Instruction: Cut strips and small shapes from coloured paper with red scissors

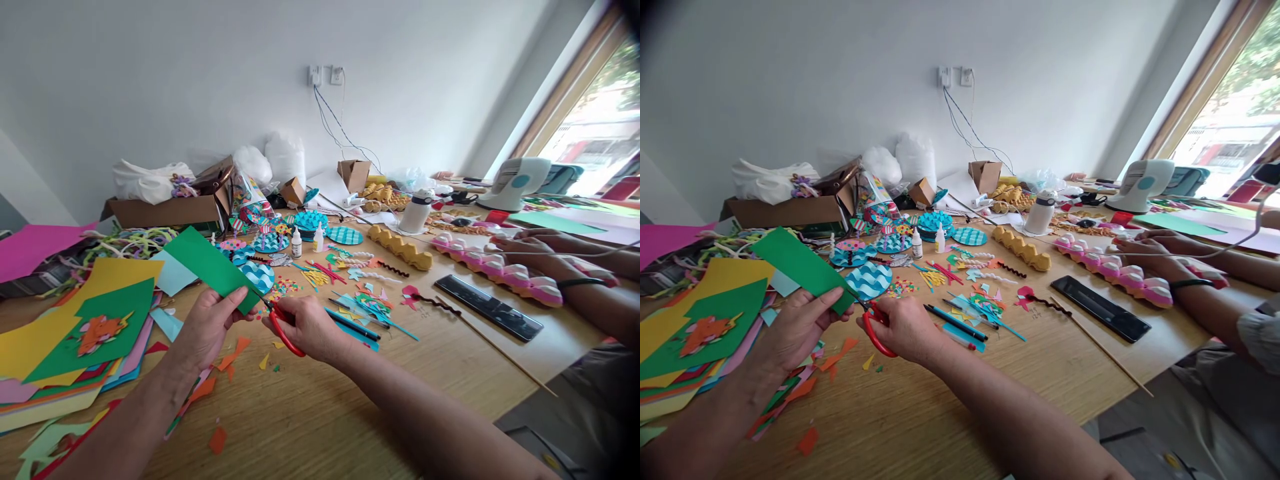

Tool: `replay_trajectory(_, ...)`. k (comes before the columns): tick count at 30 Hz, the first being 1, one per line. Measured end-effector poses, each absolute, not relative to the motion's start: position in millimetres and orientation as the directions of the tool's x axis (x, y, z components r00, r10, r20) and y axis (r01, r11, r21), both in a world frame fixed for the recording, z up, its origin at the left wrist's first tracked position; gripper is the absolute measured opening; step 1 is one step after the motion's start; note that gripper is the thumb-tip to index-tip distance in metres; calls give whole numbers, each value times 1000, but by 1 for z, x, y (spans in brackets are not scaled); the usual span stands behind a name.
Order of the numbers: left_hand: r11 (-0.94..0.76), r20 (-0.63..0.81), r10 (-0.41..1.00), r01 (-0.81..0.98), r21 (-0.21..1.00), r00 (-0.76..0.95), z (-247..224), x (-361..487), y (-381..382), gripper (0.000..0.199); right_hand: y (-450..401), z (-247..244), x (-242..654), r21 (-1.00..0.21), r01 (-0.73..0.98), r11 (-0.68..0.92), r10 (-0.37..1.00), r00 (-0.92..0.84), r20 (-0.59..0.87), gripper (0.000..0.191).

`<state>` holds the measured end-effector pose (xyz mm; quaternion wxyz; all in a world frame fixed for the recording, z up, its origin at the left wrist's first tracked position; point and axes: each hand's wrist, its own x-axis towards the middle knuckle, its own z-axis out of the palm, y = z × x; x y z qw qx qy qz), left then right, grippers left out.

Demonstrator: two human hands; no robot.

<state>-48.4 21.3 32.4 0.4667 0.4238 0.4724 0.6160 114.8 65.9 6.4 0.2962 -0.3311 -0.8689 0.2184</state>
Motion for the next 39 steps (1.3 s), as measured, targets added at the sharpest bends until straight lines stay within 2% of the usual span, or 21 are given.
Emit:
replay_trajectory(7, -80, 55, 979, -122, 989, -197, 31, -43, 19, 18, 66, 6, 114, -614, 405, 678, 701, -607, 374, 33)
replay_trajectory(27, 3, -30, 973, -116, 993, -231, 39, -40, 16, 25, 70, 1, 113, -623, 398, 673, 697, -623, 354, 40)
replay_trajectory(33, 5, -29, 991, -181, 983, -130, 38, -39, 16, 18, 67, 5, 114, -641, 379, 667, 697, -622, 358, 40)
replay_trajectory(39, 30, -49, 994, -192, 981, -98, 31, -41, 18, 17, 66, 6, 113, -669, 406, 622, 729, -613, 305, 40)
